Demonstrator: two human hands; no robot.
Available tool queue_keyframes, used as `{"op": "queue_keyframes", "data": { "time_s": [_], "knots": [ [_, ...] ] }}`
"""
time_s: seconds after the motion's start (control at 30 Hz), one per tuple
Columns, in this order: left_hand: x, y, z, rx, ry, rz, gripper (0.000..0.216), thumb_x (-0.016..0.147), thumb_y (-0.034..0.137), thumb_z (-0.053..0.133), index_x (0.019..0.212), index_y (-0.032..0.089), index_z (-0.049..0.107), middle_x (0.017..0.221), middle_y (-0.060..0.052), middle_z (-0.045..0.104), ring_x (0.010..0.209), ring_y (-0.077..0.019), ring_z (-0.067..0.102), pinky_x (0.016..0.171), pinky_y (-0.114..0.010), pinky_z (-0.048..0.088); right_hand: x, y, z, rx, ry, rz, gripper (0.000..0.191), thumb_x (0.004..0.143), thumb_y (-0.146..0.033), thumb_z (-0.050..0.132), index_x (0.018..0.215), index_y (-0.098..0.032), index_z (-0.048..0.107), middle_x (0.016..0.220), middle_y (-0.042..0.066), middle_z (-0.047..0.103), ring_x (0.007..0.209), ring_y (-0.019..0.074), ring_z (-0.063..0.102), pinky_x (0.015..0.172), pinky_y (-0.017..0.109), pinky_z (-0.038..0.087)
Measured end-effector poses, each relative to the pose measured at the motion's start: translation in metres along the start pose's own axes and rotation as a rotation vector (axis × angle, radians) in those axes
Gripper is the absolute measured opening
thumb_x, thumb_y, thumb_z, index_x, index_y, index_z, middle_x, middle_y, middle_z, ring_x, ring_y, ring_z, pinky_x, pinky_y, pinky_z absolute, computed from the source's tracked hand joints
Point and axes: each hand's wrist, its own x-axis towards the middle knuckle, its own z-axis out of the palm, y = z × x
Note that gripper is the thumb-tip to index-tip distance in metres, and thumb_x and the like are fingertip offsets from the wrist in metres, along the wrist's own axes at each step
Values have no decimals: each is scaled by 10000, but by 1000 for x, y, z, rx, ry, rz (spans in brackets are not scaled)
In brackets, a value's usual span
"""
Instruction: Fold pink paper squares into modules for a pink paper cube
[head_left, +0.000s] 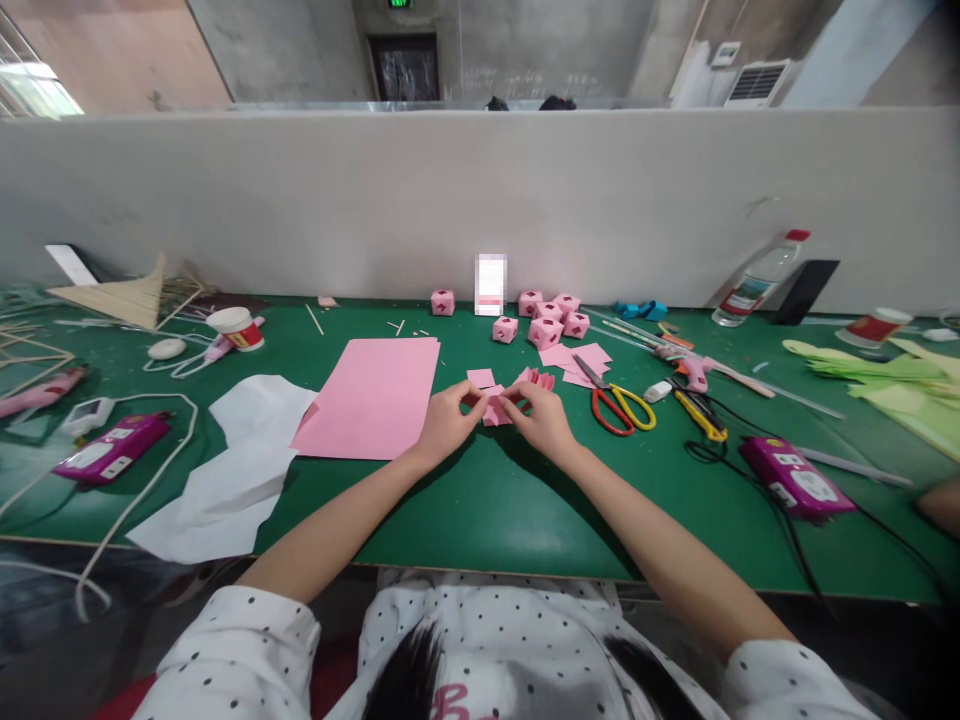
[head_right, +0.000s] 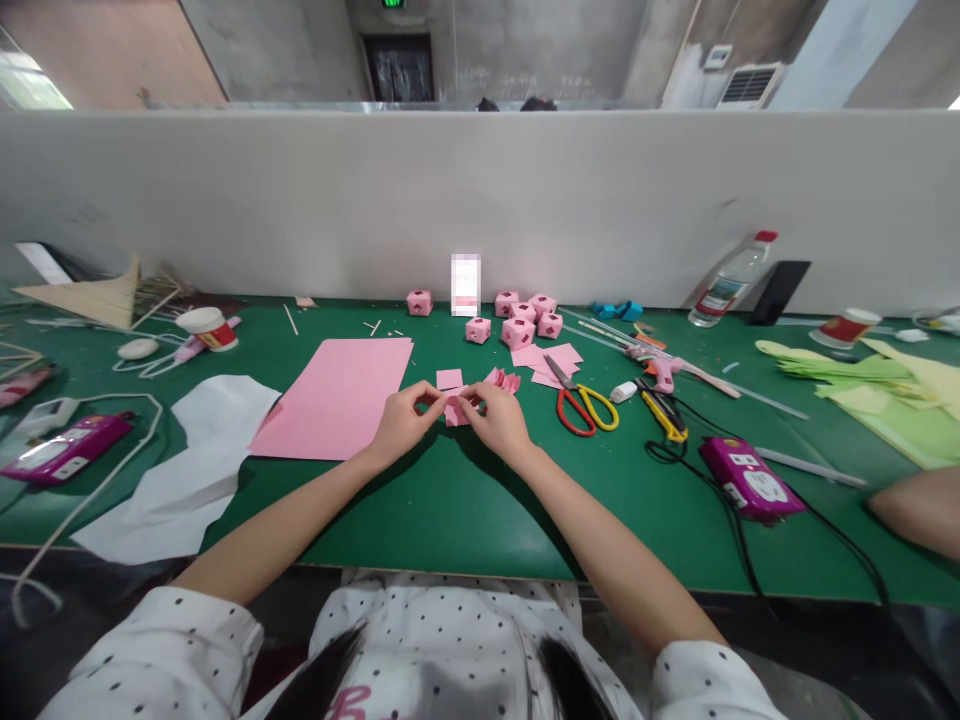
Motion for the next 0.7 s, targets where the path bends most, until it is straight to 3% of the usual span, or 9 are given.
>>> {"op": "queue_keyframes", "data": {
  "time_s": [0.17, 0.33, 0.53, 0.7],
  "knots": [
    [-3, -1, 1, 200, -91, 135, 153, 905, 288, 548, 938, 213, 678, 978, -38, 676, 923, -177, 621, 762, -281, 479, -4, -1, -2, -204, -97, -105, 140, 901, -269, 553, 867, -200, 670, 849, 48, 702, 785, 167, 635, 704, 258, 444],
    [-2, 1, 1, 344, -79, 159, 125, 874, 255, 573, 781, 203, 638, 841, -26, 652, 854, -174, 601, 741, -287, 458, -6, -7, 1, -285, -93, -138, 130, 878, -258, 579, 779, -199, 640, 800, 33, 680, 733, 158, 607, 653, 249, 397],
    [1, 0, -1, 419, -17, 130, 113, 805, 201, 588, 693, 197, 576, 770, -15, 606, 770, -161, 583, 666, -278, 424, -6, -9, 2, -302, -21, -124, 147, 865, -257, 571, 729, -205, 597, 770, 28, 668, 709, 159, 598, 636, 250, 388],
    [8, -14, -9, 355, 67, 2, 104, 784, 169, 583, 686, 194, 559, 733, -1, 601, 697, -148, 577, 667, -276, 432, -3, -1, -5, -246, 130, -35, 144, 853, -240, 566, 713, -207, 564, 749, 22, 674, 694, 159, 604, 657, 254, 424]
  ]
}}
